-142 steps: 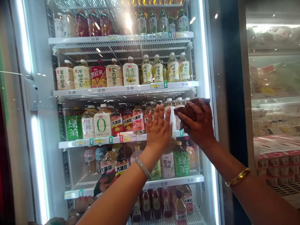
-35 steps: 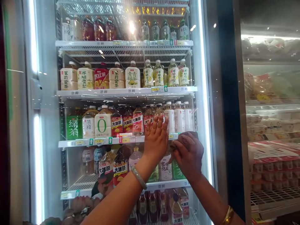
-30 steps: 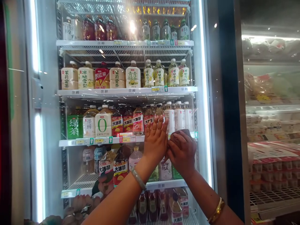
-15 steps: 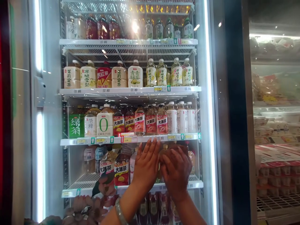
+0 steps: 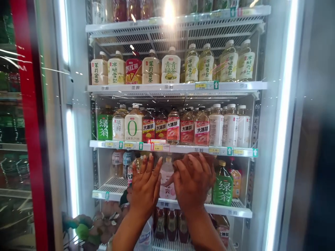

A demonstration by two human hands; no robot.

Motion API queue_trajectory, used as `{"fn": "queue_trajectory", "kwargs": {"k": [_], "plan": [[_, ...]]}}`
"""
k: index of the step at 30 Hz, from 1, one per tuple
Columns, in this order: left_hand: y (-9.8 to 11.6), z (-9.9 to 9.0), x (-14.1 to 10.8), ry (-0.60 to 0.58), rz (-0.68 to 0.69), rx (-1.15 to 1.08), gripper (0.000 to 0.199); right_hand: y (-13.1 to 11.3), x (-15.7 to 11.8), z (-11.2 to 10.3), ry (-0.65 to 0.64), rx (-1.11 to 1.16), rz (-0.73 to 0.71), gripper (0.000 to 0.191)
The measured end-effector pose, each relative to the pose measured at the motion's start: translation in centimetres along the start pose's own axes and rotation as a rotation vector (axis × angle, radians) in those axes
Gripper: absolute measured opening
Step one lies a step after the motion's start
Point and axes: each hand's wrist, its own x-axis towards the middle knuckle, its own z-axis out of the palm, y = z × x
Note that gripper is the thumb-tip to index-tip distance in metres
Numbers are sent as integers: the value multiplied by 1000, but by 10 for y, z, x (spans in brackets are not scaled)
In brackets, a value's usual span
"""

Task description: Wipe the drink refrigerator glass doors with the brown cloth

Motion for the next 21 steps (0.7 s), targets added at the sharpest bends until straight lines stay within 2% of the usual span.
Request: {"fn": "queue_trajectory", "kwargs": {"k": [3,5,9,11,14,17,19,21], "plan": [[-8,-1,-10,9,28,-43,62,-23,-10,7,-61,58,-65,36],[-11,-2,-15,5,39,-43,64,-30,-26,6,-111,103,-126,35],[-15,-9,-23,-39,27,-21,66,-16,-66,-10,-165,146,-341,30],[-17,-12,-26,-64,9,-19,66,-5,-77,-19,-163,131,-384,30],[-20,-12,-29,-76,-1,-32,65,0,-71,-21,-163,106,-257,33],[-23,-8,-31,-28,-3,-54,64,-15,-46,-8,-108,56,-111,35],[-24,-6,-32,4,-14,-58,64,-30,-32,5,-70,43,-81,34],[-26,-5,-33,8,-21,-58,64,-43,-27,14,-69,54,-111,34]]}}
